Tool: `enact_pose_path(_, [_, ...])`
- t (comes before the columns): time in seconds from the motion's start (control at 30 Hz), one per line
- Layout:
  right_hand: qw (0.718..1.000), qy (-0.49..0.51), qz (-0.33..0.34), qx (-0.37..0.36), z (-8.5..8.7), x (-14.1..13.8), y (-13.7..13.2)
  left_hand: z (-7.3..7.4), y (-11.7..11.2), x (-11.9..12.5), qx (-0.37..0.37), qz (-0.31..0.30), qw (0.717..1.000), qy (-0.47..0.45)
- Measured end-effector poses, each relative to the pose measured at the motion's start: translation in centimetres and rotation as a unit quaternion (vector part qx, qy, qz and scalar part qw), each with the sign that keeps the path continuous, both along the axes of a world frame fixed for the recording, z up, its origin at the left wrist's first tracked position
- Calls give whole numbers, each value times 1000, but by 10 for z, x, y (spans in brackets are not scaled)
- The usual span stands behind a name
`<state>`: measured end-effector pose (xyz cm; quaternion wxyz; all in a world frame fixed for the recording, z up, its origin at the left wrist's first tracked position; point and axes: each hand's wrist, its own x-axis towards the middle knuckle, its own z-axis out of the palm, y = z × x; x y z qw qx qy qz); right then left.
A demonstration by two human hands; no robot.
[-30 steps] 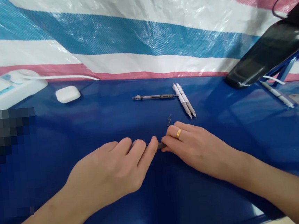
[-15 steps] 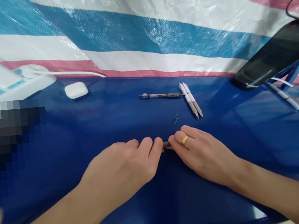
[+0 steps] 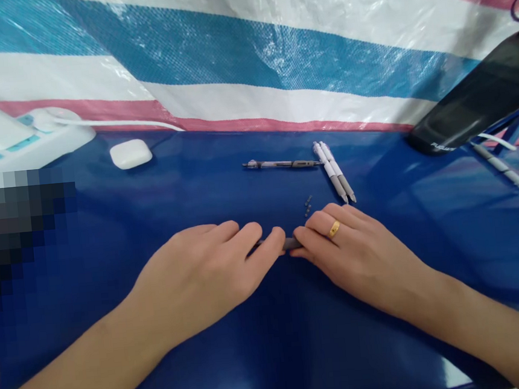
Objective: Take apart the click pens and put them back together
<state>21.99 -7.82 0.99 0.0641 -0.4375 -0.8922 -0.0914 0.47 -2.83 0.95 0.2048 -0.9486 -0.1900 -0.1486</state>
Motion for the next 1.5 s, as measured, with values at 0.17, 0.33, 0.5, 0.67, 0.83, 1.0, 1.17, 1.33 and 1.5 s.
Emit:
enact_pose_path(0.17, [983,113,25,-143,3,7,4,8,1,-1,71,-45,996,15])
enact_pose_path(0.33, [963,147,34,-222,4,10,3,12,0,2,91,-112,989,12])
enact_pose_path(0.5, [994,29,68,-79,-4,3,-4,5,-1,3,64,-104,992,30])
enact_pose_path(0.67, [998,-43,35,-26,-11,-4,-8,1,-4,5,26,-50,998,17])
enact_pose_path(0.83, [999,-31,-3,-16,-14,-6,-8,-4,-8,6,-14,-1,1000,15])
enact_pose_path(1.0, [1000,10,-18,-9,-12,-7,-3,-11,-3,4,-78,37,996,-27])
enact_pose_path(1.17, [984,148,-17,-102,-11,5,8,-16,7,3,-199,64,977,-42])
enact_pose_path(1.33, [975,182,-12,-125,-12,12,13,-17,10,0,-225,34,973,-24])
enact_pose_path(1.5, [984,152,21,-87,-10,11,12,-16,12,-3,-185,10,982,-44])
